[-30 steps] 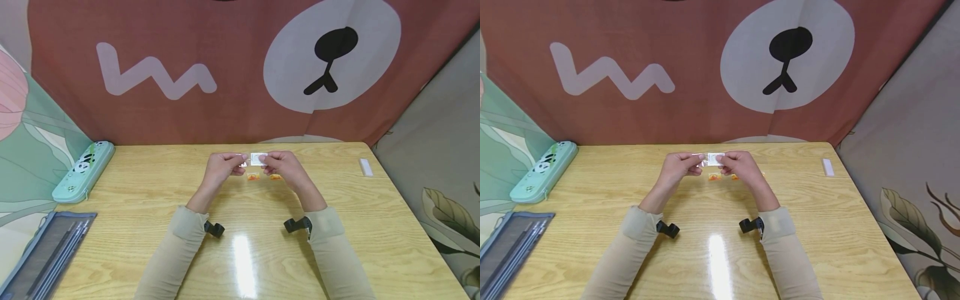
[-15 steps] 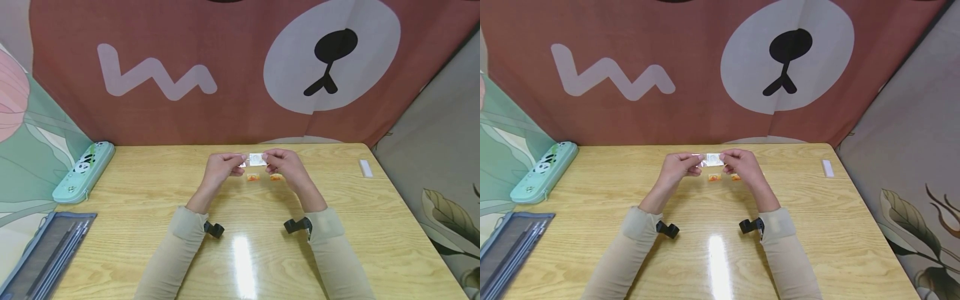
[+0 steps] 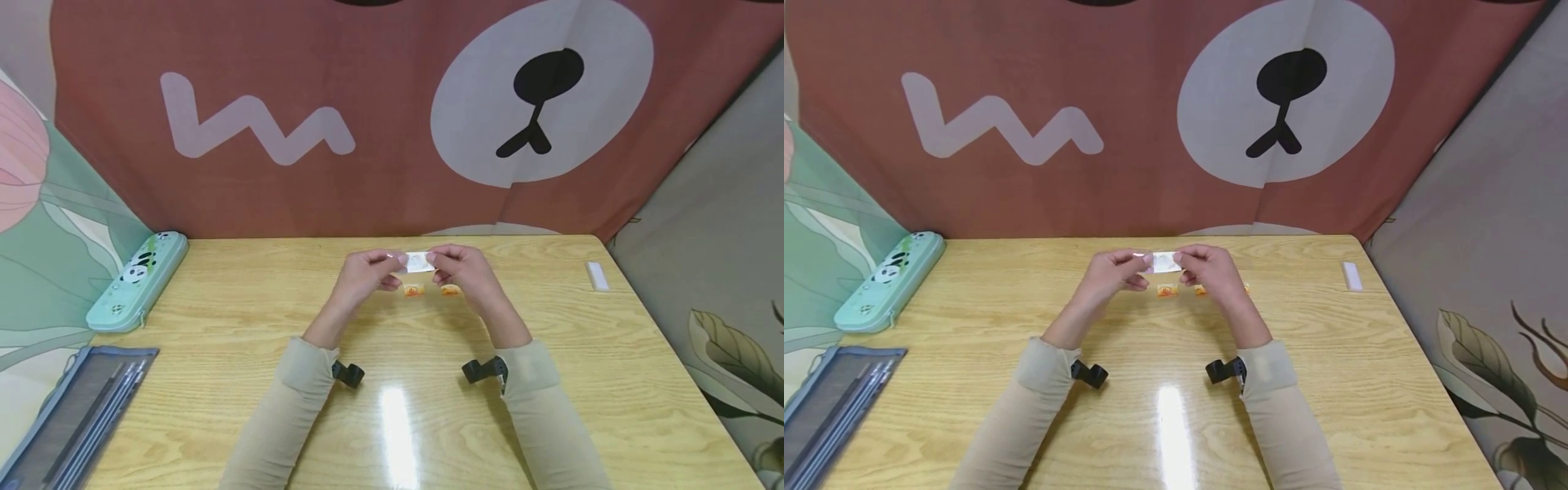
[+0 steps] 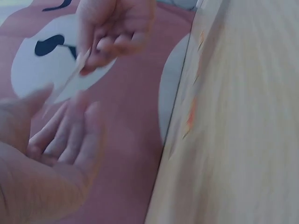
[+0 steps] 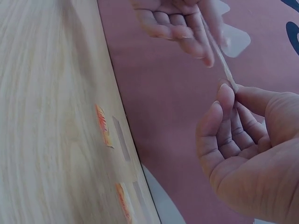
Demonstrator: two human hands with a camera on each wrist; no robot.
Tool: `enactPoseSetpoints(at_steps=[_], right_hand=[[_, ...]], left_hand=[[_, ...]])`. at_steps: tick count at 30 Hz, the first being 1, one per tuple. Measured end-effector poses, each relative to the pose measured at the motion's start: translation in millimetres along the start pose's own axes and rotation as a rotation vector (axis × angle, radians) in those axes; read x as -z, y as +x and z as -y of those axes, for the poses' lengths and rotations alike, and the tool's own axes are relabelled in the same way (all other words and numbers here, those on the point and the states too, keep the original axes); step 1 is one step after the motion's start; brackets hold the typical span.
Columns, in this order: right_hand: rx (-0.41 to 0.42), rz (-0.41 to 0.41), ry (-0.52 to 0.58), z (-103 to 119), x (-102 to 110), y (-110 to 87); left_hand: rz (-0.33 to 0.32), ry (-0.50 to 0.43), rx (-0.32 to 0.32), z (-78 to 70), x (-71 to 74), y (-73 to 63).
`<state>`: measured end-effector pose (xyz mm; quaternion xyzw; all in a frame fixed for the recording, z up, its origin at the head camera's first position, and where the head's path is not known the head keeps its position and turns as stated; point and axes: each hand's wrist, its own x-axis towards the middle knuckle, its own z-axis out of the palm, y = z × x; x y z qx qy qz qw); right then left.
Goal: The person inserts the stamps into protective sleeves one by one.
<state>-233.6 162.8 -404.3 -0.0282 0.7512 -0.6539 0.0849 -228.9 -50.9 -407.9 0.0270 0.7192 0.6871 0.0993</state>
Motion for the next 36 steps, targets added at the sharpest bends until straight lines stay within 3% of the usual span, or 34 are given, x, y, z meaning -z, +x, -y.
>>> enactPoseSetpoints(at_steps=[5, 9, 24, 36], right_hand=[[-0.01, -0.03, 0.006, 1.0, 6.8, 0.3], [-0.007, -0.029, 0.014, 1.6, 9.4, 0.0], [-0.018, -0.042, 0.047, 2.7, 6.7, -0.6], [-0.031, -0.031, 0.068, 5.8, 10.6, -1.9]], left_hand=[[0.03, 0.302, -0.187, -4.0, 11.4, -1.7], [0.035, 0.458, -0.308, -2.6, 13.5, -1.9], [0.016, 0.506, -0.363, 2.2, 8.4, -0.4], [-0.008, 0.507, -0.353, -1.2, 8.6, -2.0]])
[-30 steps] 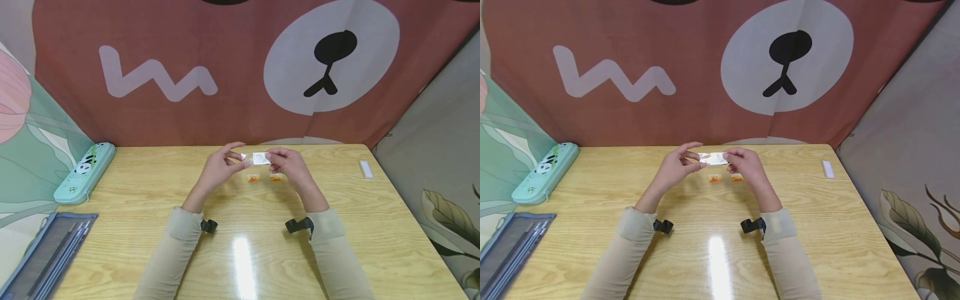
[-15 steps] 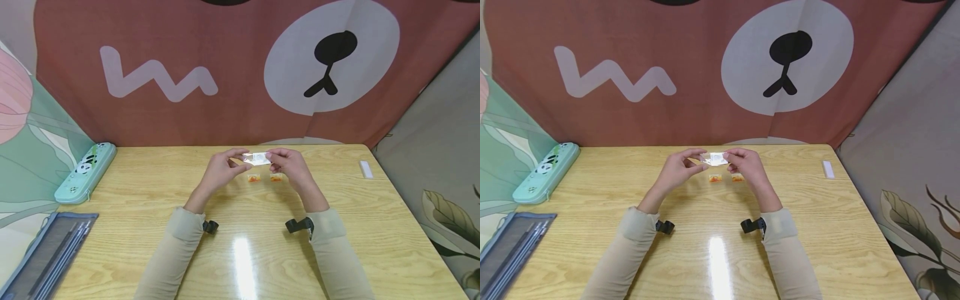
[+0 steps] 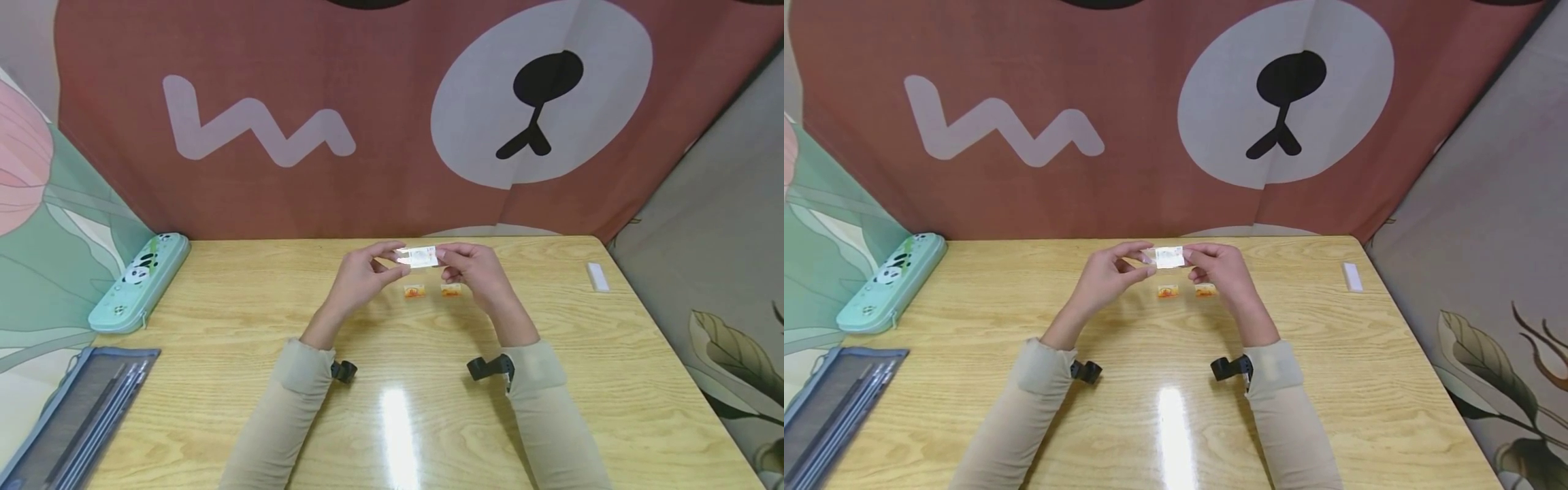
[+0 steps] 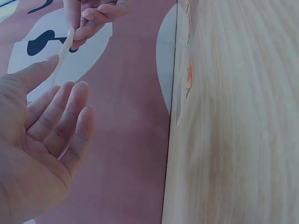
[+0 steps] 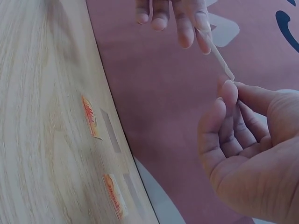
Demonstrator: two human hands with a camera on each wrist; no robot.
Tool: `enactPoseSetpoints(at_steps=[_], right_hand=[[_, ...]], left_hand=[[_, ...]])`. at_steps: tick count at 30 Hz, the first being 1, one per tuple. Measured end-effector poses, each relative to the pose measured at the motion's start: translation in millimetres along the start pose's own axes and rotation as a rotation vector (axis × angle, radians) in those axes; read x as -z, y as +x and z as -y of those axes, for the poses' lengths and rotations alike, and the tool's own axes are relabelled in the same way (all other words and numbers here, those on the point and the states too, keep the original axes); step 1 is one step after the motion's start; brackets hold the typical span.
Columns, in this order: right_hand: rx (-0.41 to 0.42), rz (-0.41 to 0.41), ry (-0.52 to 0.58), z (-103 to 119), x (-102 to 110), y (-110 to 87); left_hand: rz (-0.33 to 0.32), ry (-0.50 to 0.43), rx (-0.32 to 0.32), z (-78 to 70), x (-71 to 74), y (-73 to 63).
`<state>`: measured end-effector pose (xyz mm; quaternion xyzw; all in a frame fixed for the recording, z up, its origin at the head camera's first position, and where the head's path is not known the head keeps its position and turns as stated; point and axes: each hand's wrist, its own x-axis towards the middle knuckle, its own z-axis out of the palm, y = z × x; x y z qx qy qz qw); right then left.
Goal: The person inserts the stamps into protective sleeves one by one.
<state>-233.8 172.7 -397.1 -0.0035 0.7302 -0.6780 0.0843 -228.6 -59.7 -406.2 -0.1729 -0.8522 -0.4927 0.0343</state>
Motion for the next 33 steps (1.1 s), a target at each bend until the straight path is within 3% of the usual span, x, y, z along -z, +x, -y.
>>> enactPoseSetpoints(at_steps=[18, 23, 26, 30, 33], right_hand=[[0.002, -0.01, 0.065, -1.8, -4.6, -0.5], [0.005, -0.015, 0.047, -1.5, -7.0, -0.5], [0.004, -0.033, 0.042, -1.6, -7.0, -0.5], [0.008, -0.04, 0.041, -1.6, -7.8, -0.6], [0.014, -0.023, 0.037, -1.4, -10.1, -0.6]], left_hand=[[-0.037, 0.012, -0.025, -3.1, -5.2, -0.6], [-0.035, 0.014, -0.006, -3.0, -6.2, -0.8], [0.003, -0.147, 0.083, -3.3, -6.9, -0.6], [0.039, -0.444, 0.241, -5.9, -8.7, 0.1], [0.032, -0.556, 0.305, -8.1, -11.1, 0.5]])
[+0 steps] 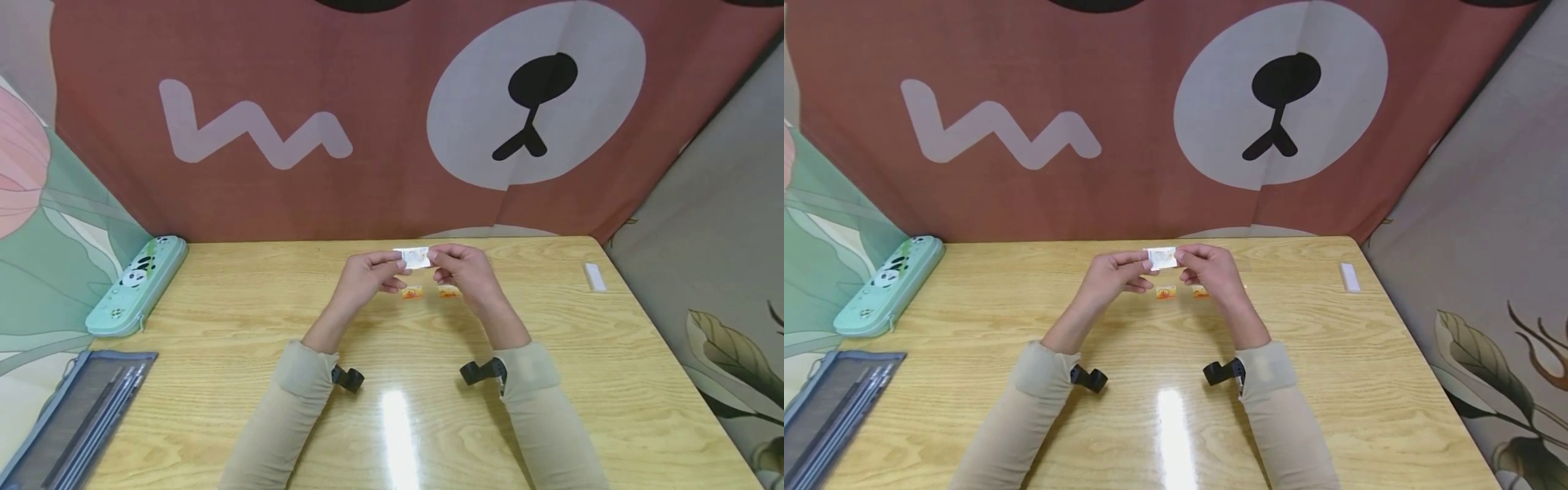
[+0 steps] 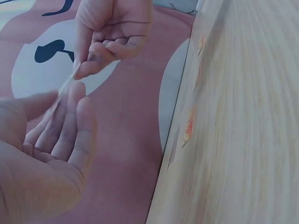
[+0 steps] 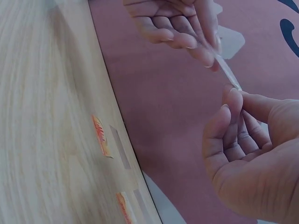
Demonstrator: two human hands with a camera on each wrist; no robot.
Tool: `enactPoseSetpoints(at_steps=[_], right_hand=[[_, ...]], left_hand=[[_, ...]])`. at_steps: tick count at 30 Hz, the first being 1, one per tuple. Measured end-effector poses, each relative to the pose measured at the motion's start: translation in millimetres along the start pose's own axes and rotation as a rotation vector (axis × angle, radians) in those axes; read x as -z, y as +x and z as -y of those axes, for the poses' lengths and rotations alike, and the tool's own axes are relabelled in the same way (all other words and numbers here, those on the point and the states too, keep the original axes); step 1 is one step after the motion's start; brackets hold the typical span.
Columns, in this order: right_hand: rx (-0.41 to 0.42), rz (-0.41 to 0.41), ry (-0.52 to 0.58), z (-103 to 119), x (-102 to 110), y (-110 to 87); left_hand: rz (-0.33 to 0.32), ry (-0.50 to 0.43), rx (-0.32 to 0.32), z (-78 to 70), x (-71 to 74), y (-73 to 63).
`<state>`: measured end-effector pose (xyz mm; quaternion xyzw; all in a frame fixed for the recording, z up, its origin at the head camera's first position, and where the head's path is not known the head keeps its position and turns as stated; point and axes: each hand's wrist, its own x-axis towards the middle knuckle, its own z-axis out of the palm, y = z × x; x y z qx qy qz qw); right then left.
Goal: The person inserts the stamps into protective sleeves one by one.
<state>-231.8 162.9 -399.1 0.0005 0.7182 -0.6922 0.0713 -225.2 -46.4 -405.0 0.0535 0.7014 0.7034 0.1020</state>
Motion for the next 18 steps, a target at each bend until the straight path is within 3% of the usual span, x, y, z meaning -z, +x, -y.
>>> enactPoseSetpoints(at_steps=[6, 18], right_hand=[[0.012, 0.018, 0.011, -1.9, -4.3, -0.3], [-0.013, 0.082, -0.007, -2.2, -2.7, -0.1]], left_hand=[[-0.034, -0.074, 0.035, 0.0, -2.8, 0.7], [-0.009, -0.099, 0.033, -0.7, 0.4, 0.6]])
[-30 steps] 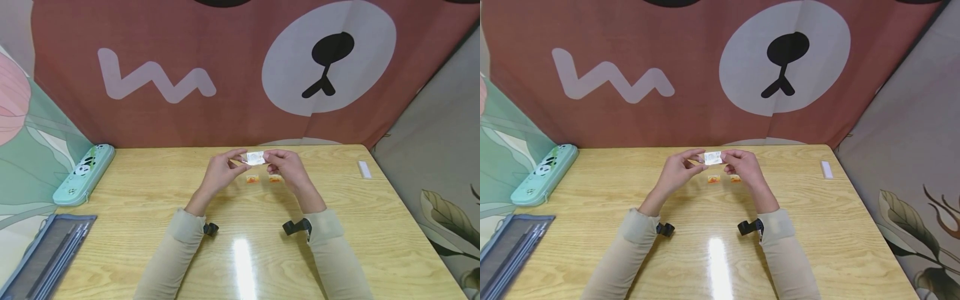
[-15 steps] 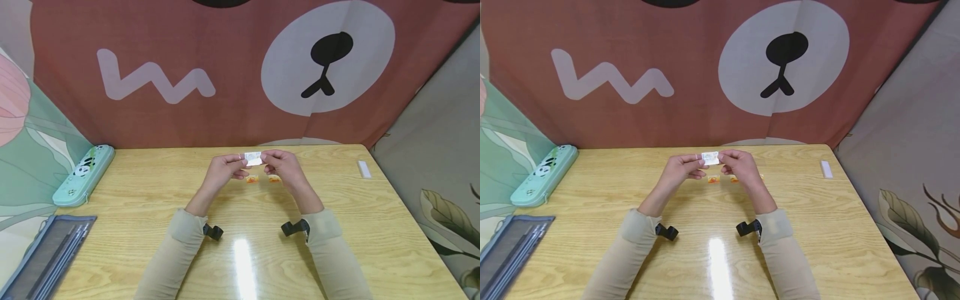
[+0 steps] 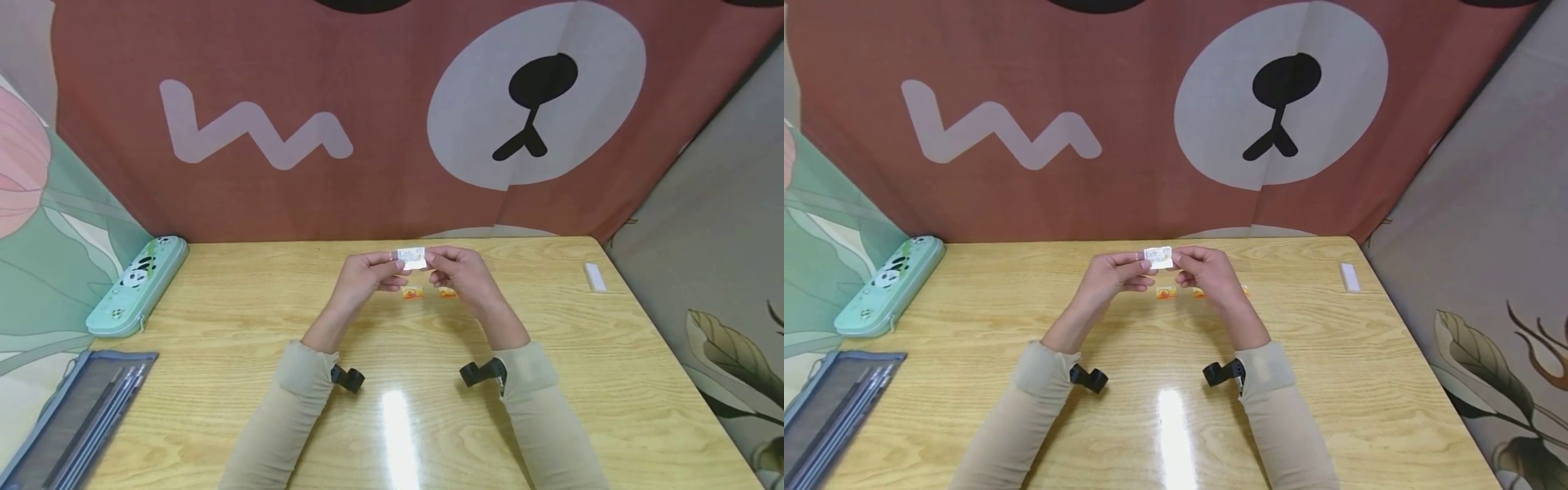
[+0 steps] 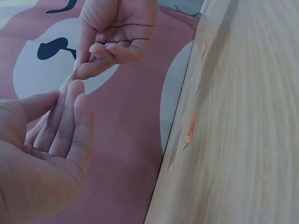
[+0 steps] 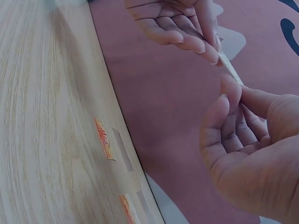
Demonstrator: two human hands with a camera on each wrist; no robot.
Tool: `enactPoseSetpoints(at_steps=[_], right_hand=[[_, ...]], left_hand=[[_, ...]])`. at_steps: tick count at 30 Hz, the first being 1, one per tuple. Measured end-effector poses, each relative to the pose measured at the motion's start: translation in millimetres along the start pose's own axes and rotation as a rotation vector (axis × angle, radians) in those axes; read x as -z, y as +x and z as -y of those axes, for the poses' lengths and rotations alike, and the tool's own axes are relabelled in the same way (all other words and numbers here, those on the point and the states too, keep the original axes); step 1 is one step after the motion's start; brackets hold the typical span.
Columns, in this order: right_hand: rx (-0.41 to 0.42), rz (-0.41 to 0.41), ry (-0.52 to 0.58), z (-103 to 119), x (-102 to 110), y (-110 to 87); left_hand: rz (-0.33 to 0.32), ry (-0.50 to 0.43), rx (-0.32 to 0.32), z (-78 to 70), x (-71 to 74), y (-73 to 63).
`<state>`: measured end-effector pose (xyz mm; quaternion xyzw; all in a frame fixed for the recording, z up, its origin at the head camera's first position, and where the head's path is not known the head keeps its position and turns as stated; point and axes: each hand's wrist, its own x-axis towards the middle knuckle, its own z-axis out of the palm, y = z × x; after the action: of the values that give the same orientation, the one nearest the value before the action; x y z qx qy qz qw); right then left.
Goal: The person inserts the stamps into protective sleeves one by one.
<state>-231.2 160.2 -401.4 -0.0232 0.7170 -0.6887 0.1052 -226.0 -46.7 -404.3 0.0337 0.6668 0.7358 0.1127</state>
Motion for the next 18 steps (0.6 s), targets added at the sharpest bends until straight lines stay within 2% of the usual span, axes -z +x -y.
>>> enactPoseSetpoints(at_steps=[7, 18], right_hand=[[-0.014, 0.04, 0.004, 1.8, 2.4, -1.0], [-0.02, 0.04, -0.001, 2.1, 3.7, -1.9]], left_hand=[[0.014, 0.009, 0.01, -1.3, 0.9, -0.2], [0.029, 0.035, 0.017, -1.8, 1.5, -0.8]])
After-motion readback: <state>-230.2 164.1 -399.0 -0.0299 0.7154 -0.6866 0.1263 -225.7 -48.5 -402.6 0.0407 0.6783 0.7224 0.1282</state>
